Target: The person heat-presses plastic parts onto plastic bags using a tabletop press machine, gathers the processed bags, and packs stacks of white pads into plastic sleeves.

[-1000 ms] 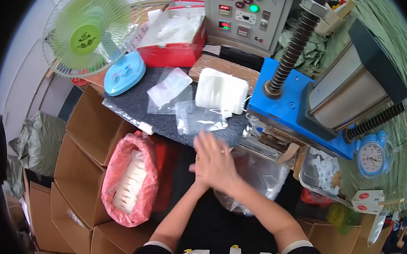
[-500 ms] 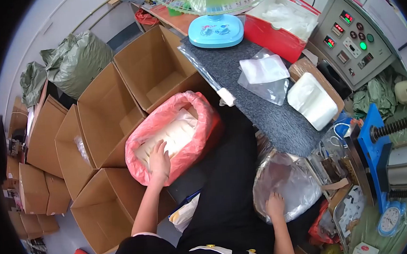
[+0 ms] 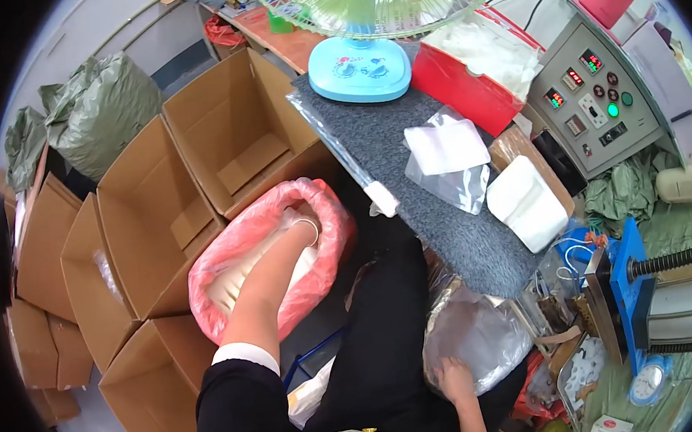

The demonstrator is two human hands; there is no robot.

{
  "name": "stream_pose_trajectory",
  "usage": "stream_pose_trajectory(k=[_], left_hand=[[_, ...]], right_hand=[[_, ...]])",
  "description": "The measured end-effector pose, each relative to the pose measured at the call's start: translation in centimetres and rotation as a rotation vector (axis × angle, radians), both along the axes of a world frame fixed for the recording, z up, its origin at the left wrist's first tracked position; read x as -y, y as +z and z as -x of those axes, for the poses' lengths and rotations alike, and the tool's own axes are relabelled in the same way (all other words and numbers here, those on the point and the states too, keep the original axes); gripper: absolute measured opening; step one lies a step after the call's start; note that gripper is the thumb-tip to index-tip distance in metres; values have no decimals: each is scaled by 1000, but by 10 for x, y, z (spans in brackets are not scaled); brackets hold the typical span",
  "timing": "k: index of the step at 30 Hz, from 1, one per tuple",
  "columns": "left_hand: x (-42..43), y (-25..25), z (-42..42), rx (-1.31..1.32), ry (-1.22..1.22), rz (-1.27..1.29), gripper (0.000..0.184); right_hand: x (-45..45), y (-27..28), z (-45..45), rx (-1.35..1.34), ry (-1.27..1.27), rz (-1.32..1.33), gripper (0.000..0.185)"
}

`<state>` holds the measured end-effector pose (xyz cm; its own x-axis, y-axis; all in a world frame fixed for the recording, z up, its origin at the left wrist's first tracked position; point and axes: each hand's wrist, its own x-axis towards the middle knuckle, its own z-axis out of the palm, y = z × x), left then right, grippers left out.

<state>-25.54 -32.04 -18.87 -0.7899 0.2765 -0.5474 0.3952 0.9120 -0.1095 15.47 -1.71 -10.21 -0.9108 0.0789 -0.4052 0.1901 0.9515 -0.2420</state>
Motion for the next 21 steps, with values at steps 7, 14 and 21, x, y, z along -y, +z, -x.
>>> stream_pose_trajectory(k=[7,14,21], left_hand=[[30,28,-5,-112,-436,56,40],[80,158,-85,-456,-147,-770,16],[37,233,-217,652,821,-1434,36]], right_hand=[[18,17,7,-119,-52,70,22],[48,67,45,-385,-12,333,17],[60,124,78,-151,-351,1685,46]])
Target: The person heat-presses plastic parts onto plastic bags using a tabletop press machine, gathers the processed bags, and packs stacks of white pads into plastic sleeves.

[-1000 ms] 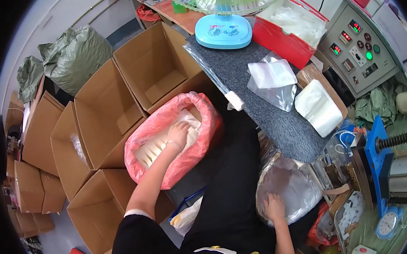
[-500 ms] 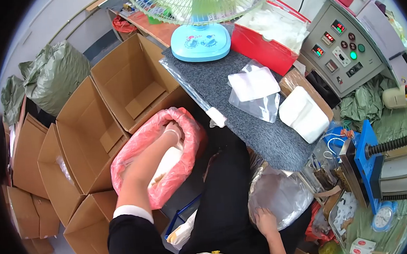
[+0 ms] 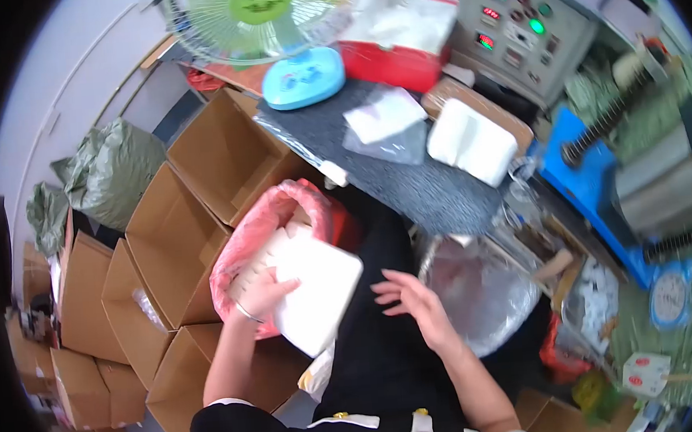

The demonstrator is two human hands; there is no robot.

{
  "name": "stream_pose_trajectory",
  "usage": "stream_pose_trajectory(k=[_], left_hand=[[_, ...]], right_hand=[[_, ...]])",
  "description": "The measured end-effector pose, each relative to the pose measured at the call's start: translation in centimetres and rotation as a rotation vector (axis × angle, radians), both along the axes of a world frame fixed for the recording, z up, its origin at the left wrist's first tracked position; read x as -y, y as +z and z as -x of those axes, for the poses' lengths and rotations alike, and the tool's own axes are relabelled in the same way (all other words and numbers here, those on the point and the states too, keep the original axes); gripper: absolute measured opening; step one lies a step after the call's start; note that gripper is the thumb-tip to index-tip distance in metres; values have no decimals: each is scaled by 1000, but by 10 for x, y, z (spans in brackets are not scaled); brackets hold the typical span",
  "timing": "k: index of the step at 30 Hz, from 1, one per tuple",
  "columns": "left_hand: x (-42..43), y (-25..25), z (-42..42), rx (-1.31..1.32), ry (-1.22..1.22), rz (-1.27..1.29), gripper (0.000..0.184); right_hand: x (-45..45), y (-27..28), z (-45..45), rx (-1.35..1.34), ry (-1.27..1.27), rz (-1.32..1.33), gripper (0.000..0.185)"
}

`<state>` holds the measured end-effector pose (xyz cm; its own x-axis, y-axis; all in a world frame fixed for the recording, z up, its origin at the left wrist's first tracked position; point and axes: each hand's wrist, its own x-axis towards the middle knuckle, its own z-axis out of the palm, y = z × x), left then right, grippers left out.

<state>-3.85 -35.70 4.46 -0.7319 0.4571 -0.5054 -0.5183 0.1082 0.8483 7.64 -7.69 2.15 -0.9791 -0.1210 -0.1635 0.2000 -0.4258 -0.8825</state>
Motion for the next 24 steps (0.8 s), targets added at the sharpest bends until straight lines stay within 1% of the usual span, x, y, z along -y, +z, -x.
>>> stream_pose_trajectory(k=[1,2,4,5,6,8,9,11,12,13,14,15,16,17,18,19,21,22,24], left_hand=[[-18,-2,-17,81,-45,-88,38],[-38,12,-29,118,-182,-10,39],[-75,3,-47,-32,-457,288,40],[-88,0,-55,-139,-517,309,39],[-96,-9,-60,-132,-556,306,39],[-101,-42,-64,216,-261,-108,44],[-93,-71,-61,443,-209,-411,58],[-105,-64,-85,501,-134,-535,71],[-117,-53,-97,588,-106,-504,73],[-134,-43,-108,597,-72,-606,65],[-148,-43,-109,530,-110,-479,61],[-157,-42,-107,457,-142,-354,59],[-162,-40,-102,449,-150,-358,59],[-166,-39,-97,497,-191,-380,57],[-168,-37,-93,550,-233,-400,55],[-169,-33,-91,552,-234,-400,55],[-168,-23,-86,435,-403,-377,49],[-165,-20,-84,425,-400,-379,49],[-157,-15,-78,325,-482,-299,55]], right_hand=[[-7,6,1,81,70,237,51],[-13,5,-7,167,152,375,56],[-25,-10,-29,257,202,275,56],[-31,-5,-33,298,264,57,54],[-37,-9,-48,309,227,67,54],[-48,-21,-70,428,9,310,52],[-53,-24,-81,424,-23,312,52],[-64,-26,-98,314,-250,435,53],[-69,-22,-103,301,-279,436,53],[-72,-19,-108,241,-308,382,54],[-75,-15,-112,181,-329,325,55],[-79,-17,-116,174,-338,323,55],[-84,-16,-116,139,-272,656,56],[-90,-14,-113,101,-191,985,57],[-93,-10,-114,172,-195,858,51],[-94,-12,-113,173,-197,857,51],[-95,-23,-109,142,6,364,49],[-92,-5,-106,213,-5,375,40],[-90,-20,-111,98,119,389,28]])
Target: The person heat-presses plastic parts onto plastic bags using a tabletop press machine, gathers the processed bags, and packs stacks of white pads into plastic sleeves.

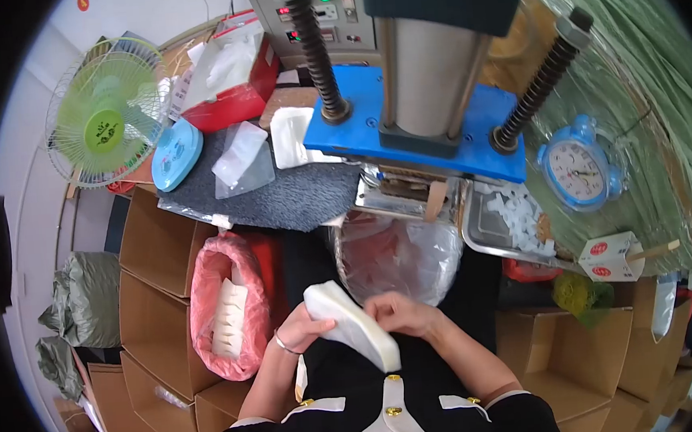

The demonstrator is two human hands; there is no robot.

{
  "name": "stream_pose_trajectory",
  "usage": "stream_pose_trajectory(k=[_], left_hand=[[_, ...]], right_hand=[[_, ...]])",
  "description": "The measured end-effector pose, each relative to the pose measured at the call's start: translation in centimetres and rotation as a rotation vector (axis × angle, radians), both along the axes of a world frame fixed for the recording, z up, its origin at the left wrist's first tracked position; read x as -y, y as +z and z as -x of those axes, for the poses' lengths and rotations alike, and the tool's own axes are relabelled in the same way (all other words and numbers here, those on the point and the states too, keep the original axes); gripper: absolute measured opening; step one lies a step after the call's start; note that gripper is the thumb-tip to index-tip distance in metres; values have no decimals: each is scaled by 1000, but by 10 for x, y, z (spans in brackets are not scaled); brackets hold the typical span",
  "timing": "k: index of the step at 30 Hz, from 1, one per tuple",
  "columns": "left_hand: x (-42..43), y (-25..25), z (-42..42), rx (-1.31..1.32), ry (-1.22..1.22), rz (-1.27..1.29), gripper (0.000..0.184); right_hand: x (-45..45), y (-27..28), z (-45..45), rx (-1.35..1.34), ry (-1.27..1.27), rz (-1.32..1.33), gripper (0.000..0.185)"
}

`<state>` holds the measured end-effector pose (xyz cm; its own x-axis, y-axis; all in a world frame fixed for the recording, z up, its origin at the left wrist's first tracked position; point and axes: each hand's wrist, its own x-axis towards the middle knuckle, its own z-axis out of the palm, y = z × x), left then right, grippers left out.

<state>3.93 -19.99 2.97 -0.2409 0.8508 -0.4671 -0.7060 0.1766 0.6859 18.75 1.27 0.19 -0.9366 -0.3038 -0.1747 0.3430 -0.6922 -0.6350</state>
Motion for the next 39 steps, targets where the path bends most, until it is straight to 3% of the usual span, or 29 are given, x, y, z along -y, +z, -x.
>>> stream_pose_trajectory(k=[1,3,5,7,10,17,19,20,21,23,24,26,27,31,34,36,39], left_hand=[[3,14,10,-98,5,34,56],[16,26,42,-349,102,-11,50],[26,39,82,-560,194,-7,52],[20,51,116,-591,310,-6,55],[-21,37,149,-567,466,-25,53],[-144,-30,191,-902,748,-36,55],[-156,-24,191,-1122,852,145,56],[-155,-22,192,-1278,799,243,66],[-153,-22,187,-1276,801,244,66],[-145,2,165,-1693,875,449,76],[-142,-1,161,-1693,874,450,76],[-134,3,153,-2256,524,430,83],[-135,4,140,-2195,318,388,81],[-107,-23,85,-1920,-21,380,73],[-71,-34,89,-1975,7,100,46],[-53,6,101,-1992,494,74,43],[-37,63,164,-2215,834,213,44]], right_hand=[[-1,18,0,-16,21,-116,17],[-4,10,-5,-160,-86,-129,15],[-10,3,-12,-126,-136,-53,17],[-19,-13,-25,-89,-200,7,15],[-14,-19,-30,-3,-211,-45,14],[5,-18,-23,135,-209,-176,11],[7,-17,-22,174,-194,-174,11],[6,-18,-22,189,-196,-180,11],[6,-18,-22,206,-201,-183,11],[4,-19,-20,230,-199,-187,12],[2,-19,-19,252,-197,-190,12],[0,-25,-16,251,-210,-184,11],[0,-27,-15,255,-222,-180,11],[-4,-30,-7,337,-245,-178,10],[-6,-34,-9,369,-308,-131,8],[-8,-38,-13,451,-341,-135,8],[-8,-43,-17,473,-331,-167,8]])
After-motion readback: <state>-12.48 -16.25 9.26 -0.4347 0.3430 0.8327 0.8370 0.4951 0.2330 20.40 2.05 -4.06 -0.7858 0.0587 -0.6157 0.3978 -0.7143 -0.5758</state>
